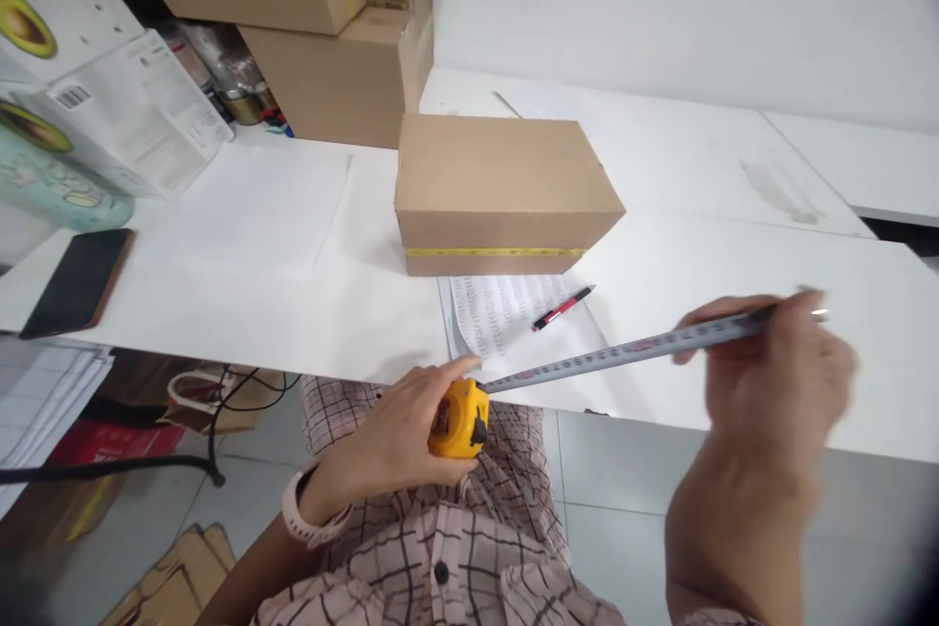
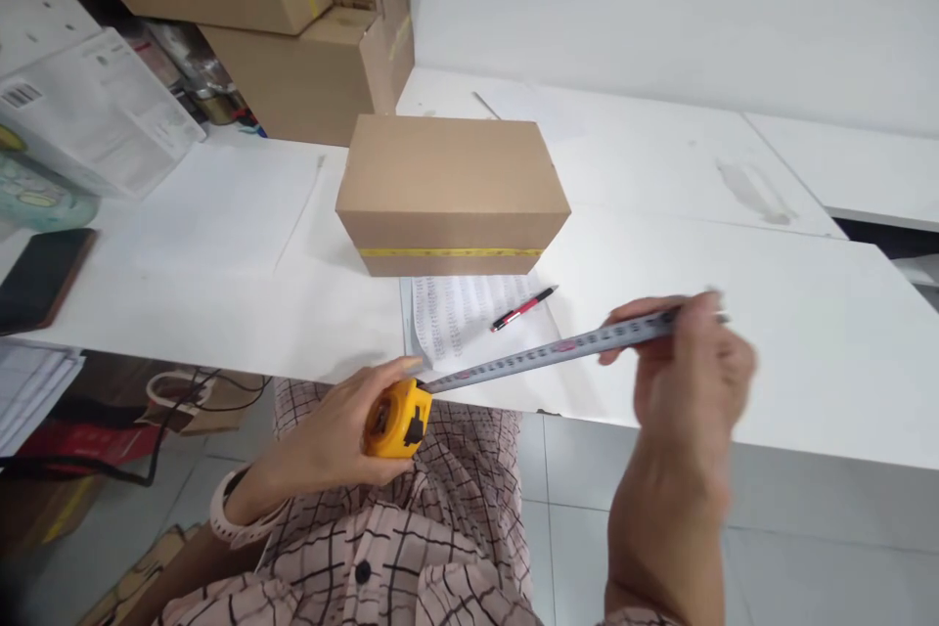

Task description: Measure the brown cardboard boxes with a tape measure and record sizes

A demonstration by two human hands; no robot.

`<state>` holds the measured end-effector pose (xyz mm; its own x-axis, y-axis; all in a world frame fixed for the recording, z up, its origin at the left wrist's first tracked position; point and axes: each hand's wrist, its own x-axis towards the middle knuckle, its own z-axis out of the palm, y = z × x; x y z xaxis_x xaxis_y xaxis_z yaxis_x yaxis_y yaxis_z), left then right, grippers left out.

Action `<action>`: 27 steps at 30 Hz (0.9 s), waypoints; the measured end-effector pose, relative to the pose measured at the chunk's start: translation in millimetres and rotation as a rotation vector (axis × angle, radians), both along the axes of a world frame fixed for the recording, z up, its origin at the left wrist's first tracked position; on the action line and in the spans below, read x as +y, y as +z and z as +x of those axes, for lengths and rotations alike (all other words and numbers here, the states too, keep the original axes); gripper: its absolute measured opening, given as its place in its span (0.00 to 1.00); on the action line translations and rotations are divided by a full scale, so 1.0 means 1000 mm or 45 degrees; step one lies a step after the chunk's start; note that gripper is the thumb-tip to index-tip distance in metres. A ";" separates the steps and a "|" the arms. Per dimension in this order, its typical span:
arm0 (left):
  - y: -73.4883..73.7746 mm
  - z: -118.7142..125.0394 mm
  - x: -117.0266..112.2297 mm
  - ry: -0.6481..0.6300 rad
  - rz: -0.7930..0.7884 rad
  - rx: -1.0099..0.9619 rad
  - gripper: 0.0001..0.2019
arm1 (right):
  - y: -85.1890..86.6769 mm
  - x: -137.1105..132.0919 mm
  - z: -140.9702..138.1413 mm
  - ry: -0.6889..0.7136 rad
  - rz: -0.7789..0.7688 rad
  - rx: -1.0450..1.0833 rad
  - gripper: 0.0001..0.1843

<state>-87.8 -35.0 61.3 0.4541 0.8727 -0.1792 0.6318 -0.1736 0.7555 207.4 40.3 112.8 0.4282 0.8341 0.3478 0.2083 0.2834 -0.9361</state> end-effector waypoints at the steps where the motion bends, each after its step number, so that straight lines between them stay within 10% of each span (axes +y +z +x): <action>1: 0.001 0.000 0.000 0.034 0.000 -0.026 0.46 | -0.012 -0.005 -0.005 0.047 -0.072 -0.048 0.29; 4: 0.002 0.004 0.001 0.080 0.070 -0.105 0.50 | -0.043 -0.022 -0.032 0.347 -0.205 -0.383 0.33; 9: 0.003 0.005 0.004 0.086 0.213 -0.145 0.53 | -0.071 -0.034 -0.077 0.854 0.145 -0.744 0.29; 14: 0.017 -0.004 0.023 0.263 0.700 -0.068 0.43 | -0.092 -0.020 -0.072 0.696 0.196 -1.050 0.13; 20: 0.036 0.002 0.095 0.246 1.439 0.112 0.30 | -0.116 -0.011 -0.062 0.775 0.020 -1.488 0.26; 27: 0.043 0.009 0.161 0.313 1.340 0.417 0.22 | -0.115 -0.011 -0.063 0.779 0.027 -1.509 0.26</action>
<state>-78.6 125.7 104.5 0.3153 0.7192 0.6192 0.8775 -0.4694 0.0984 144.7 29.5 -2.1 -0.5787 0.7720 0.2627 0.7227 0.6348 -0.2735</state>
